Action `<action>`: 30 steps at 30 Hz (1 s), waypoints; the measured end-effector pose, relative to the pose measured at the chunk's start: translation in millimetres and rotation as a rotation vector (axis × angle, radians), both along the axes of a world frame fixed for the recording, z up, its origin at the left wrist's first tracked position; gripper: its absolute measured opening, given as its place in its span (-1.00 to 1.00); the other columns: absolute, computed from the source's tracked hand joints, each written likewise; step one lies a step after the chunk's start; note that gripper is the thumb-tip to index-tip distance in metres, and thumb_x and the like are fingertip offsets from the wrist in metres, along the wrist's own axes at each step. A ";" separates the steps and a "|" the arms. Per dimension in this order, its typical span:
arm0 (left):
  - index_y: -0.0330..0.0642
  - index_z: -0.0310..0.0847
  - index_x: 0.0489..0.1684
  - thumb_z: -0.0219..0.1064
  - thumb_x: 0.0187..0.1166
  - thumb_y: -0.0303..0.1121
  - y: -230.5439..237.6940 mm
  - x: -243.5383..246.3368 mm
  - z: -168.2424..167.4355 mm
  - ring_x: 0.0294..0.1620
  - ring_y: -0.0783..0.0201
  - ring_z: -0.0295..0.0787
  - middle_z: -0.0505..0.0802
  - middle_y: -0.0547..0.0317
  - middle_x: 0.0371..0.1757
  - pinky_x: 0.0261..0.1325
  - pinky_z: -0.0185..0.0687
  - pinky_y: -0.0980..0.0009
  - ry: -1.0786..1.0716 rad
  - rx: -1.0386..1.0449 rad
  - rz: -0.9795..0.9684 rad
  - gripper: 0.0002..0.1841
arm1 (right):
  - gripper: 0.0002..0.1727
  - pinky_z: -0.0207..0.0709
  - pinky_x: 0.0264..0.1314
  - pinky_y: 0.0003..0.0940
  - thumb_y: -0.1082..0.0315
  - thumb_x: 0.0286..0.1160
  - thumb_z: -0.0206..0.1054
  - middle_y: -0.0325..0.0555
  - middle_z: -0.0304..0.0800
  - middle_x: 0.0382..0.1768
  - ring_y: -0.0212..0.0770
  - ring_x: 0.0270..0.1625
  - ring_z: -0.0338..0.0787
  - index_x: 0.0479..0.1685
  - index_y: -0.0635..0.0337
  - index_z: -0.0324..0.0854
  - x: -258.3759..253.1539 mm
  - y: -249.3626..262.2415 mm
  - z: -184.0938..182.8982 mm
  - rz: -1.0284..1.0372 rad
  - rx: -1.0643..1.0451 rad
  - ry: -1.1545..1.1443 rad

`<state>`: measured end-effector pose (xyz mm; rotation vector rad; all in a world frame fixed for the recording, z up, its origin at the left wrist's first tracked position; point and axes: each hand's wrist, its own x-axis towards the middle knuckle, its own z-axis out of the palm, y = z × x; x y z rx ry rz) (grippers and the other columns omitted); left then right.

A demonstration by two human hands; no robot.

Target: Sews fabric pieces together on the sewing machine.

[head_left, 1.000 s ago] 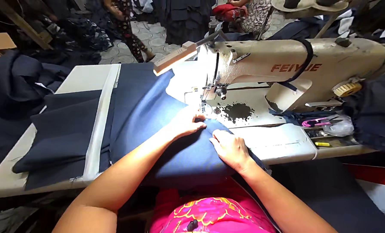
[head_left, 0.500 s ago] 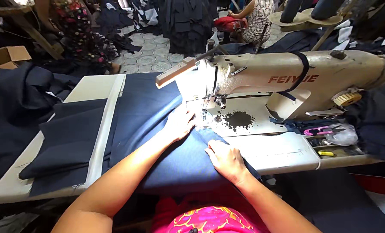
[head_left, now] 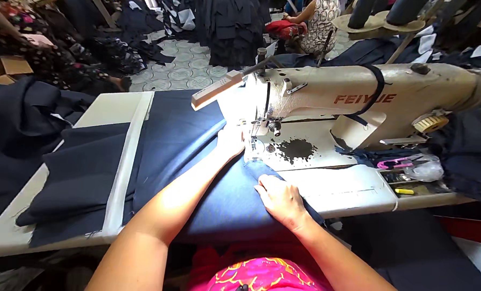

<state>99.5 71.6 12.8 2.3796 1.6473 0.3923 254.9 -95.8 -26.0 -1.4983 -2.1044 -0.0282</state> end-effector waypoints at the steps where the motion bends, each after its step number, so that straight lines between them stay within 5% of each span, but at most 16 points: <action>1: -0.46 0.71 0.08 0.27 0.62 -0.35 6.6 -1.8 -1.9 0.53 -0.32 0.52 0.65 -0.37 0.41 0.37 0.46 -0.32 0.005 0.002 0.026 -0.69 | -0.72 0.63 -0.49 -0.05 0.21 0.58 0.25 -0.01 0.78 -0.47 0.00 -0.41 0.86 -0.34 0.19 0.75 -0.5 -0.1 0.8 -0.005 -0.016 0.002; 7: -0.54 0.68 -0.04 0.25 0.58 -0.51 7.9 -21.5 -6.1 0.23 -0.31 0.68 0.72 -0.41 0.11 0.32 0.55 -0.19 -0.238 0.205 -0.098 -0.78 | -0.67 0.58 -0.17 0.09 0.15 0.72 0.19 0.08 0.78 -0.32 0.10 -0.17 0.83 -0.14 0.24 0.72 7.1 6.9 30.3 0.010 -0.423 -0.028; 9: -0.44 0.74 -0.33 0.33 0.51 -0.45 -8.1 -32.5 -4.8 -0.13 -0.07 0.78 0.81 -0.22 -0.21 0.05 0.67 0.01 -0.375 0.326 -0.273 -0.83 | -0.70 0.55 -0.33 0.09 0.19 0.64 0.26 0.06 0.74 -0.47 0.10 -0.32 0.81 -0.30 0.25 0.72 11.7 8.6 20.1 0.011 -0.278 0.018; 11: -0.33 0.76 -0.45 0.42 0.49 -0.35 -26.0 -42.1 -3.6 -0.30 0.21 0.74 0.82 -0.02 -0.36 -0.12 0.63 0.22 -0.440 0.231 -0.413 -0.79 | -0.74 0.54 -0.51 0.02 0.24 0.56 0.30 -0.01 0.70 -0.55 0.04 -0.46 0.79 -0.40 0.22 0.72 12.1 7.7 5.5 0.016 -0.075 0.038; 15: -0.25 0.84 -0.23 0.47 0.47 -0.21 -38.3 -46.9 -16.2 0.05 0.09 0.72 0.83 -0.02 -0.15 0.21 0.55 0.13 -0.377 0.073 -0.602 -0.75 | -0.75 0.53 -0.56 -0.01 0.25 0.56 0.31 -0.01 0.69 -0.55 0.03 -0.49 0.79 -0.40 0.22 0.71 8.6 5.2 1.4 0.017 -0.015 0.023; 18: -0.27 0.76 -0.38 0.36 0.54 -0.27 -35.7 -45.4 -15.2 0.20 0.11 0.67 0.81 -0.05 -0.01 0.33 0.48 0.19 -0.392 0.038 -0.735 -0.77 | -0.76 0.55 -0.55 -0.01 0.24 0.54 0.33 -0.02 0.71 -0.54 0.02 -0.48 0.80 -0.39 0.21 0.72 7.4 5.1 0.8 0.009 -0.004 0.045; 22: -0.28 0.64 -0.29 0.25 0.65 -0.29 -36.4 -49.6 -4.0 -0.18 0.32 0.64 0.72 0.09 -0.30 -0.07 0.52 0.40 -0.375 -0.020 -0.836 -0.78 | -0.75 0.54 -0.56 -0.01 0.21 0.46 0.41 0.00 0.72 -0.54 0.02 -0.51 0.77 -0.36 0.24 0.73 7.5 3.8 1.3 -0.023 0.020 0.064; 27: -0.31 0.61 -0.18 0.39 0.51 -0.34 -35.7 -56.1 1.4 -0.21 0.31 0.66 0.74 0.07 -0.29 -0.11 0.55 0.35 -0.344 -0.088 -0.769 -0.81 | -0.61 0.65 -0.36 0.09 0.00 0.41 0.47 0.06 0.82 -0.35 0.13 -0.24 0.87 -0.23 0.22 0.79 6.4 1.0 2.0 -0.104 0.036 0.028; 30: -0.31 0.68 -0.22 0.40 0.50 -0.43 -33.0 -58.3 2.6 -0.19 0.37 0.67 0.77 0.11 -0.29 -0.05 0.55 0.42 -0.390 -0.093 -0.774 -0.89 | -0.59 0.63 -0.38 0.11 -0.02 0.44 0.44 0.05 0.81 -0.39 0.13 -0.26 0.87 -0.28 0.21 0.79 6.2 0.8 1.6 -0.087 0.036 0.015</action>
